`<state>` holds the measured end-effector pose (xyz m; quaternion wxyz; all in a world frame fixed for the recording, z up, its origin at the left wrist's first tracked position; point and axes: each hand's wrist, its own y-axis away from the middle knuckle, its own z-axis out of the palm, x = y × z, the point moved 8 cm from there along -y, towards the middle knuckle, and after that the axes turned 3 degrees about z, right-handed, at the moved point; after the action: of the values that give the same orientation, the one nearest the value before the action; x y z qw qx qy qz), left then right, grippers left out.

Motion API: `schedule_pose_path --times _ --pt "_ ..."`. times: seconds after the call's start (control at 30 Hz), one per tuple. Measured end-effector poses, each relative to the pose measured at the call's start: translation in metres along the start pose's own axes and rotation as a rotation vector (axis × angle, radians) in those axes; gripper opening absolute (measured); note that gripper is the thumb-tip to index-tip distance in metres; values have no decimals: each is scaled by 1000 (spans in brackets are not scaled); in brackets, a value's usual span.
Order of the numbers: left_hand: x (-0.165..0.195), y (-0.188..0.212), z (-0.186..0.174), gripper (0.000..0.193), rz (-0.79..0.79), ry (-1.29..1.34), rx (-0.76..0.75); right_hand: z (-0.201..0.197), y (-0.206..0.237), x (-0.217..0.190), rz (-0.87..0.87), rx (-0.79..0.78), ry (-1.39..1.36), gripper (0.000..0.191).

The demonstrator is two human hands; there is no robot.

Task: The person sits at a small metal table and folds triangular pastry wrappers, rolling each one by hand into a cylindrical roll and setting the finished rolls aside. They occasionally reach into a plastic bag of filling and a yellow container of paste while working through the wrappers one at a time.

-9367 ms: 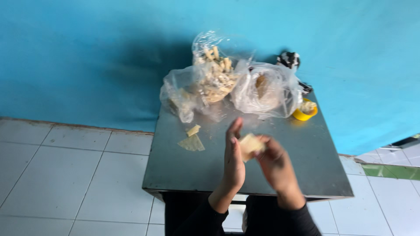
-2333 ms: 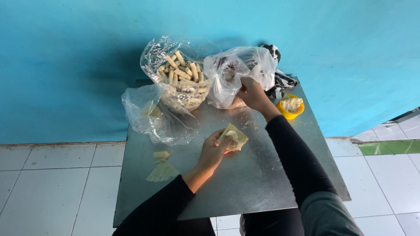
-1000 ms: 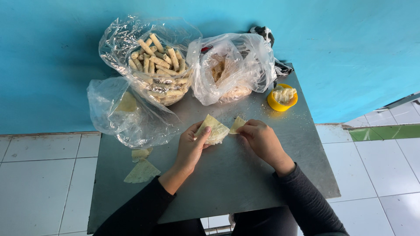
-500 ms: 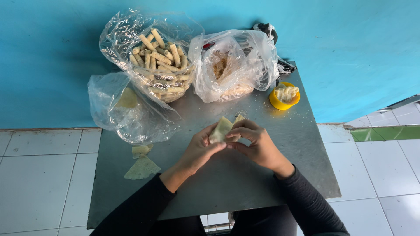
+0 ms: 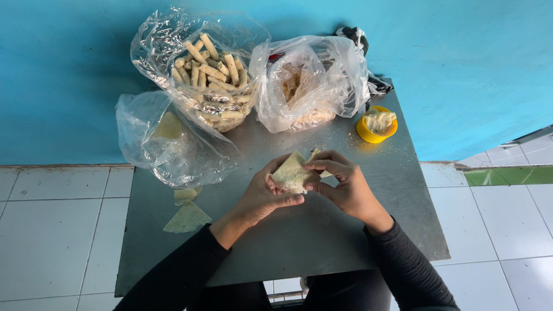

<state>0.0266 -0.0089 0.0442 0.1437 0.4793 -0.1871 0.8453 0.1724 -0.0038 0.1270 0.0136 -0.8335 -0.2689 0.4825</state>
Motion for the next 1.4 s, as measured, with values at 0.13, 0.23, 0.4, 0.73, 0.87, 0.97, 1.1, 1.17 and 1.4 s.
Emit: schedule_pose_path --times 0.13,0.23,0.4,0.73,0.87,0.97,1.1,1.17,1.4 --pt "0 -1 -5 74 43 -106 133 5 3 -1 -50 43 26 29" --pt "-12 0 -10 66 -48 25 198 10 6 0 -68 81 112 23" --pt "-14 1 -7 61 -27 -67 139 9 4 4 -15 68 123 14" --pt "-16 2 -9 62 -28 -7 136 11 2 -10 -83 11 132 16" --pt "-16 3 -10 61 -16 -86 146 7 1 -1 -1 8 95 15" --pt "-13 4 -10 61 -5 -151 142 6 1 0 5 -7 72 16" --pt "-10 4 -10 61 28 -126 135 10 3 -7 -83 -41 79 27" --pt "-9 4 -10 60 32 -110 145 11 2 -3 -41 -14 65 19" --pt "-3 6 -6 58 66 -268 123 10 1 -4 -66 19 80 24"
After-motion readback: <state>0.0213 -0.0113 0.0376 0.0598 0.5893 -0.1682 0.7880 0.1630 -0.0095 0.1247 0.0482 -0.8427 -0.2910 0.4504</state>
